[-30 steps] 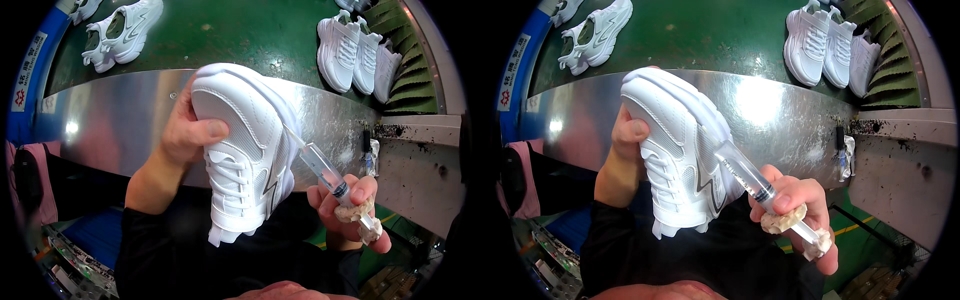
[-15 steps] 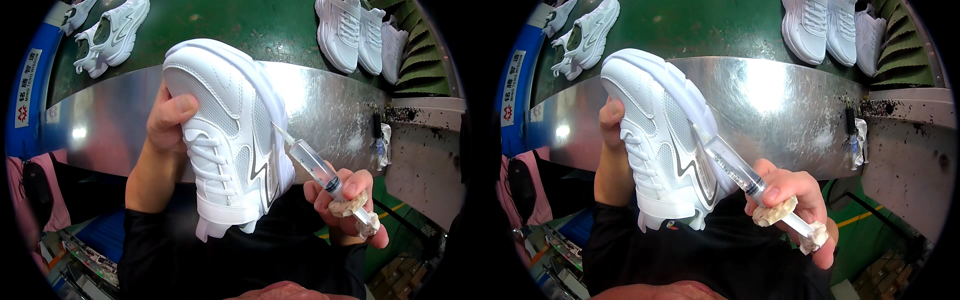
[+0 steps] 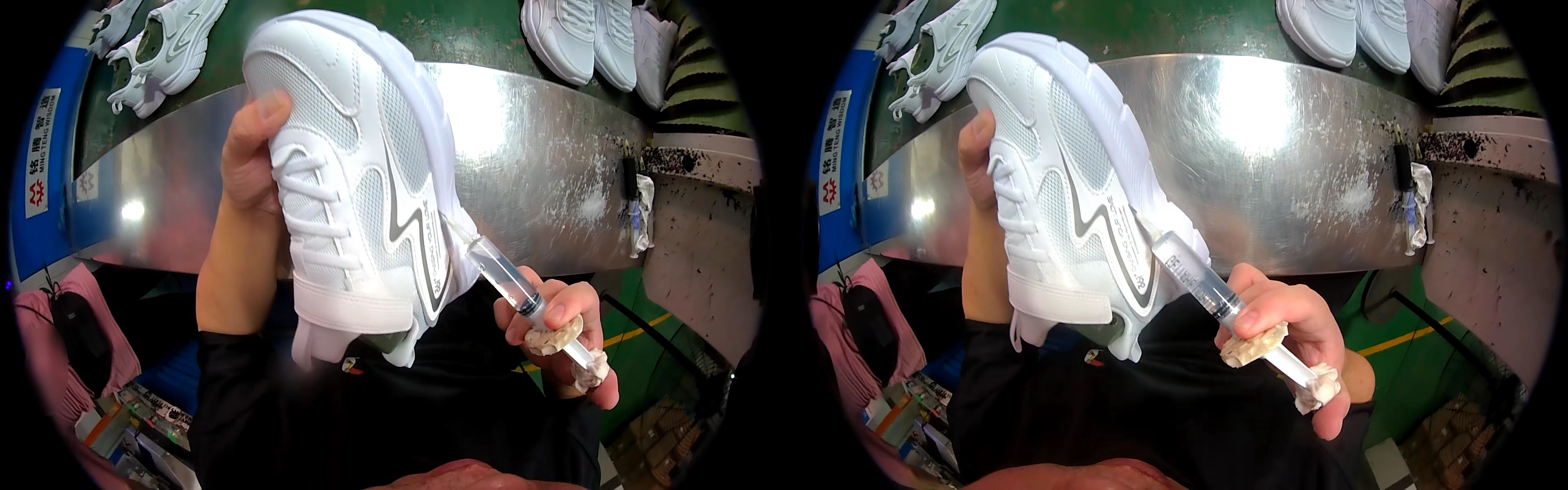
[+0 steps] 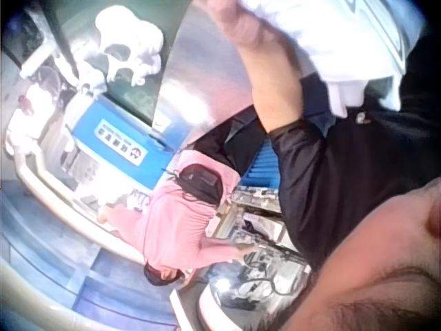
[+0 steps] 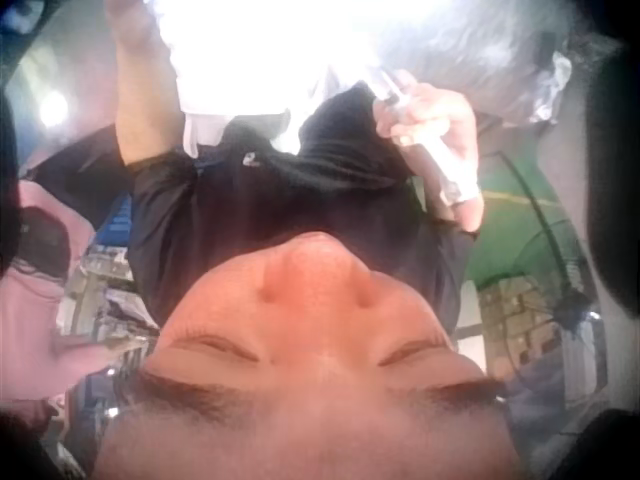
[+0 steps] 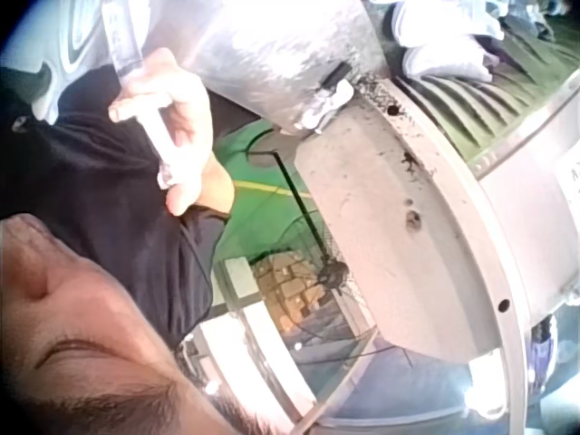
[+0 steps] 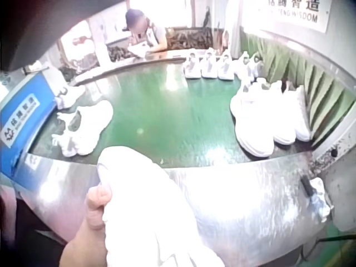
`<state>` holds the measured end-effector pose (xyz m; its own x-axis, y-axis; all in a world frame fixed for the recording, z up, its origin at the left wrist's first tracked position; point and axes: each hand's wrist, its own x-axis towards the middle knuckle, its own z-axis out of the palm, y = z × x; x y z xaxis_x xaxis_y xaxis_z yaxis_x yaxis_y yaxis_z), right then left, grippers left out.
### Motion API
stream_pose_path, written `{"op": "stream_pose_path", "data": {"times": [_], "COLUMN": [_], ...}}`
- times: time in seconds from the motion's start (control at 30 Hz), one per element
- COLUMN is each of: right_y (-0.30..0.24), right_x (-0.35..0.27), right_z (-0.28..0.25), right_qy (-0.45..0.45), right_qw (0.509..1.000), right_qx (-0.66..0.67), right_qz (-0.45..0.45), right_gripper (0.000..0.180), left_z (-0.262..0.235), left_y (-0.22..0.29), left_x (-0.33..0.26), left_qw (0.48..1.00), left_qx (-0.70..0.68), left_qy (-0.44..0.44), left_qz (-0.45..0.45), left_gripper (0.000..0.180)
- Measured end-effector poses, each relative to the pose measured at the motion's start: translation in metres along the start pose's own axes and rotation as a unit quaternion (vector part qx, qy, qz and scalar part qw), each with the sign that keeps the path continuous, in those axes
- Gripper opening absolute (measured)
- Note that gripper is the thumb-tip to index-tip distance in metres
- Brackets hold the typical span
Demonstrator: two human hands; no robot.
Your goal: The person repeatedly picks up white sneakers from a metal workbench, inserts a syringe into the shoe's side seam, and injects a clear liquid. After each injection, the shoe is placed back on the bench. The process is repeated for multiple shoes in a factory setting.
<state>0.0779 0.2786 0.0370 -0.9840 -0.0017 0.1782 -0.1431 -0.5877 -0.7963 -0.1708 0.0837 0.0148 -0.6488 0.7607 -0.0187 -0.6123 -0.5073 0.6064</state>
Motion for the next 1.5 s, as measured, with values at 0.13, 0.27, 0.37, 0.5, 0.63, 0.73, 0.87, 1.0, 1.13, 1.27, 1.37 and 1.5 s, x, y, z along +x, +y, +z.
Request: {"op": "stream_pose_path", "data": {"times": [0.13,0.27,0.37,0.5,0.63,0.73,0.87,1.0,1.13,1.27,1.37,1.5], "right_y": [0.011,0.016,0.02,0.026,0.031,0.033,0.037,0.038,0.04,0.04,0.042,0.047], "right_x": [-0.015,-0.03,-0.039,-0.045,-0.053,-0.058,-0.063,-0.063,-0.057,-0.049,-0.042,-0.033], "right_z": [0.003,0.007,0.007,0.003,0.002,0.001,-0.001,-0.003,-0.008,-0.008,-0.012,-0.009], "right_qy": [0.024,0.037,0.046,0.046,0.051,0.057,0.06,0.058,0.031,0.02,0.007,0.004], "right_qw": [0.999,0.998,0.997,0.997,0.996,0.996,0.995,0.995,0.996,0.992,0.985,0.98], "right_qx": [-0.009,-0.012,-0.009,-0.004,-0.008,-0.002,0.001,-0.008,-0.044,-0.096,-0.143,-0.167], "right_qz": [-0.046,-0.054,-0.06,-0.068,-0.067,-0.071,-0.081,-0.079,-0.07,-0.086,-0.097,-0.11], "right_gripper": [0.091,0.093,0.092,0.09,0.09,0.09,0.09,0.09,0.09,0.087,0.086,0.083], "left_z": [-0.01,-0.014,-0.019,-0.021,-0.029,-0.02,-0.011,-0.018,0.001,-0.019,-0.035,-0.024], "left_y": [-0.001,-0.003,-0.004,-0.003,-0.002,-0.003,-0.002,0.006,0.006,0.025,0.041,0.038], "left_x": [0.006,0.008,0.011,0.013,0.015,0.013,0.011,0.001,-0.022,-0.053,-0.084,-0.111], "left_qw": [0.997,0.995,0.994,0.993,0.993,0.993,0.992,0.982,0.969,0.946,0.933,0.918], "left_qx": [-0.054,-0.083,-0.07,-0.066,-0.036,-0.018,0.0,0.064,0.102,0.183,0.244,0.357], "left_qy": [-0.038,0.021,0.055,0.069,0.099,0.099,0.105,0.149,0.195,0.255,0.253,0.166], "left_qz": [-0.031,-0.058,-0.065,-0.065,-0.054,-0.064,-0.073,-0.1,-0.114,-0.081,-0.072,-0.038], "left_gripper": [0.045,0.044,0.039,0.033,0.03,0.033,0.038,0.052,0.057,0.053,0.048,0.043]}}
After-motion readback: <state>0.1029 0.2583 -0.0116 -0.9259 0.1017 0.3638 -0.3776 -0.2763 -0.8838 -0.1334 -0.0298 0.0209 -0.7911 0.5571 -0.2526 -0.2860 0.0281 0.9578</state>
